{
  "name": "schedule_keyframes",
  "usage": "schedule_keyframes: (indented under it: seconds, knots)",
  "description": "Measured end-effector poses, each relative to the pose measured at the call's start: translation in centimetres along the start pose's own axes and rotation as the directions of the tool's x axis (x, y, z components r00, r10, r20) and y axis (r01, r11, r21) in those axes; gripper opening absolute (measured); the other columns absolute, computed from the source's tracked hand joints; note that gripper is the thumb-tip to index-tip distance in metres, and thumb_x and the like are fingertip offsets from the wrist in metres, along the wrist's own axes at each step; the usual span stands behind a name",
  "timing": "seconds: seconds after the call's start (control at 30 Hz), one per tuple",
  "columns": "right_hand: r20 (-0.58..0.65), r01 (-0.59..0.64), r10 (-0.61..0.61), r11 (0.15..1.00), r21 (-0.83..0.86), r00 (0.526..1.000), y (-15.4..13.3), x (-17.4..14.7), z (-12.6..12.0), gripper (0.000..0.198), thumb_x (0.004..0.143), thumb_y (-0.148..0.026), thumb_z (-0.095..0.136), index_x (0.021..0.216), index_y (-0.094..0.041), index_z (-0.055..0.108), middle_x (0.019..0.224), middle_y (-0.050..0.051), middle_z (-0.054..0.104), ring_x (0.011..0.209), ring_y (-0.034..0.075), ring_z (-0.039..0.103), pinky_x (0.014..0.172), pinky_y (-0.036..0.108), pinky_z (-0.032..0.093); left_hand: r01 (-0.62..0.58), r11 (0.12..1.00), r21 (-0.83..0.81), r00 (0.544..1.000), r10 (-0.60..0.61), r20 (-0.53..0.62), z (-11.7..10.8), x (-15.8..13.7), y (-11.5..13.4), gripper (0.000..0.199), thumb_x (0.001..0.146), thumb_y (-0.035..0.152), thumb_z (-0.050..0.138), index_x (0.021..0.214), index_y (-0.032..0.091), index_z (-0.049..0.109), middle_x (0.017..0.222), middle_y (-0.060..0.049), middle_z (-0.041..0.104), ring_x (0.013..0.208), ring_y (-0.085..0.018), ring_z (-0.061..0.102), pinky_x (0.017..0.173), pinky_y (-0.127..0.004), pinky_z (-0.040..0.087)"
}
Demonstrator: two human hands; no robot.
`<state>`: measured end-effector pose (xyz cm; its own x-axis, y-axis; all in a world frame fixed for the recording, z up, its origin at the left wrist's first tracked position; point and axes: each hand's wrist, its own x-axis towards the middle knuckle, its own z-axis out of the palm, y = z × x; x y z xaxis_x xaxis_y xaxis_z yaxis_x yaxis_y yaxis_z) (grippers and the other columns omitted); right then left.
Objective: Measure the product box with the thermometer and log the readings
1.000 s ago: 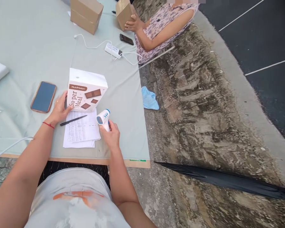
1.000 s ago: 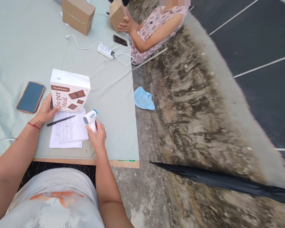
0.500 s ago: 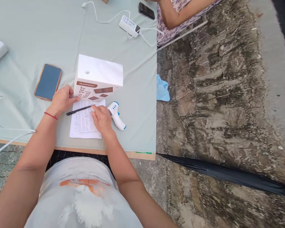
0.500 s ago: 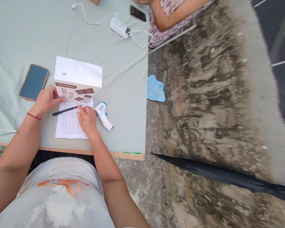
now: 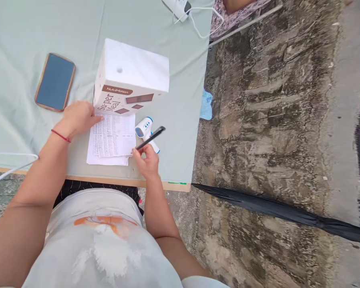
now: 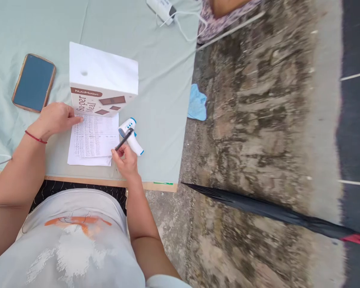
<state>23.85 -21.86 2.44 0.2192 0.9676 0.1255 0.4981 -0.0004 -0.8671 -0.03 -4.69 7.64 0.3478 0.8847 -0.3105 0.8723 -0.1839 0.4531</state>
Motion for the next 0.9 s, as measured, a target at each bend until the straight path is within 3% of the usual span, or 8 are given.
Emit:
schedule_keyframes:
  seconds: [0.1, 0.13, 0.2, 0.3, 0.43, 0.57, 0.73, 0.9]
  knots:
    - [-0.151, -0.099, 0.135, 0.969, 0.225, 0.979, -0.4, -1.7, 1.4, 0.026, 0.086, -0.05, 0.07, 0.08, -0.027, 0.062, 0.074, -0.002, 0.063, 0.067, 0.016, 0.057, 0.068, 0.035, 0.05, 0.004, 0.999, 0.044, 0.997, -0.007, 0.078, 1.0, -1.1, 0.5, 0.04, 0.088, 0.042, 0.082, 0.068, 0.017, 0.059, 0.074, -0.008, 0.056, 0.094, -0.043, 0.069, 0.087, -0.06, 0.053]
    - [-0.157, -0.116, 0.161, 0.958, 0.262, 0.974, -0.7, -2.0, 1.9, 0.025, 0.085, -0.051, 0.07, 0.081, -0.027, 0.063, 0.074, -0.002, 0.064, 0.067, 0.017, 0.058, 0.068, 0.035, 0.05, -0.012, 1.0, 0.026, 0.998, 0.01, 0.067, 1.5, -1.8, 0.7, 0.035, 0.087, 0.044, 0.084, 0.078, 0.017, 0.064, 0.08, -0.008, 0.059, 0.098, -0.045, 0.07, 0.09, -0.061, 0.052]
    - [-0.126, -0.129, 0.171, 0.95, 0.285, 0.977, -1.2, -2.3, 2.8, 0.023, 0.084, -0.049, 0.069, 0.082, -0.027, 0.067, 0.075, -0.001, 0.066, 0.069, 0.018, 0.06, 0.069, 0.036, 0.052, -0.151, 0.987, 0.051, 0.987, 0.153, -0.045, 2.9, -3.5, 1.2, 0.03, 0.093, 0.044, 0.077, 0.101, 0.016, 0.069, 0.095, -0.01, 0.064, 0.101, -0.041, 0.07, 0.091, -0.056, 0.053]
    - [-0.091, -0.115, 0.146, 0.952, 0.284, 0.985, -1.6, -2.3, 3.7, 0.017, 0.081, -0.044, 0.069, 0.082, -0.027, 0.069, 0.076, 0.0, 0.067, 0.071, 0.019, 0.061, 0.07, 0.037, 0.054, -0.357, 0.909, 0.216, 0.916, 0.386, -0.11, 5.4, -6.8, 1.7, 0.013, 0.1, 0.028, 0.066, 0.104, 0.017, 0.072, 0.108, -0.014, 0.069, 0.103, -0.035, 0.067, 0.087, -0.047, 0.053]
    - [-0.07, -0.128, 0.152, 0.954, 0.272, 0.986, -1.5, -2.3, 4.7, 0.013, 0.078, -0.04, 0.068, 0.078, -0.028, 0.065, 0.071, -0.002, 0.064, 0.066, 0.017, 0.056, 0.065, 0.034, 0.05, -0.467, 0.84, 0.274, 0.833, 0.523, -0.183, 8.9, -10.7, 1.6, 0.022, 0.106, 0.021, 0.054, 0.104, 0.019, 0.075, 0.107, -0.013, 0.072, 0.1, -0.031, 0.065, 0.085, -0.045, 0.053]
    - [-0.065, -0.11, 0.131, 0.959, 0.262, 0.989, -1.1, -2.5, 5.5, 0.015, 0.08, -0.039, 0.064, 0.072, -0.028, 0.06, 0.065, -0.004, 0.058, 0.061, 0.016, 0.05, 0.063, 0.033, 0.048, -0.46, 0.841, 0.285, 0.799, 0.532, -0.279, 11.2, -12.7, 1.0, 0.029, 0.109, 0.017, 0.047, 0.118, 0.021, 0.074, 0.115, -0.015, 0.072, 0.109, -0.031, 0.064, 0.09, -0.045, 0.053]
    - [-0.031, -0.107, 0.117, 0.968, 0.227, 0.993, -1.0, -2.4, 5.8, 0.014, 0.08, -0.037, 0.061, 0.07, -0.027, 0.059, 0.063, -0.005, 0.056, 0.058, 0.014, 0.047, 0.062, 0.033, 0.046, -0.453, 0.825, 0.337, 0.773, 0.552, -0.313, 11.7, -13.0, 1.0, 0.028, 0.108, 0.015, 0.048, 0.118, 0.019, 0.074, 0.115, -0.015, 0.073, 0.107, -0.03, 0.064, 0.091, -0.044, 0.053]
    - [-0.014, -0.119, 0.123, 0.975, 0.185, 0.992, -0.8, -2.4, 5.9, 0.014, 0.08, -0.038, 0.059, 0.07, -0.028, 0.059, 0.063, -0.004, 0.058, 0.06, 0.015, 0.05, 0.065, 0.033, 0.046, -0.44, 0.843, 0.31, 0.804, 0.524, -0.281, 11.5, -13.0, 1.1, 0.028, 0.106, 0.014, 0.05, 0.12, 0.02, 0.073, 0.117, -0.015, 0.072, 0.107, -0.031, 0.064, 0.09, -0.045, 0.053]
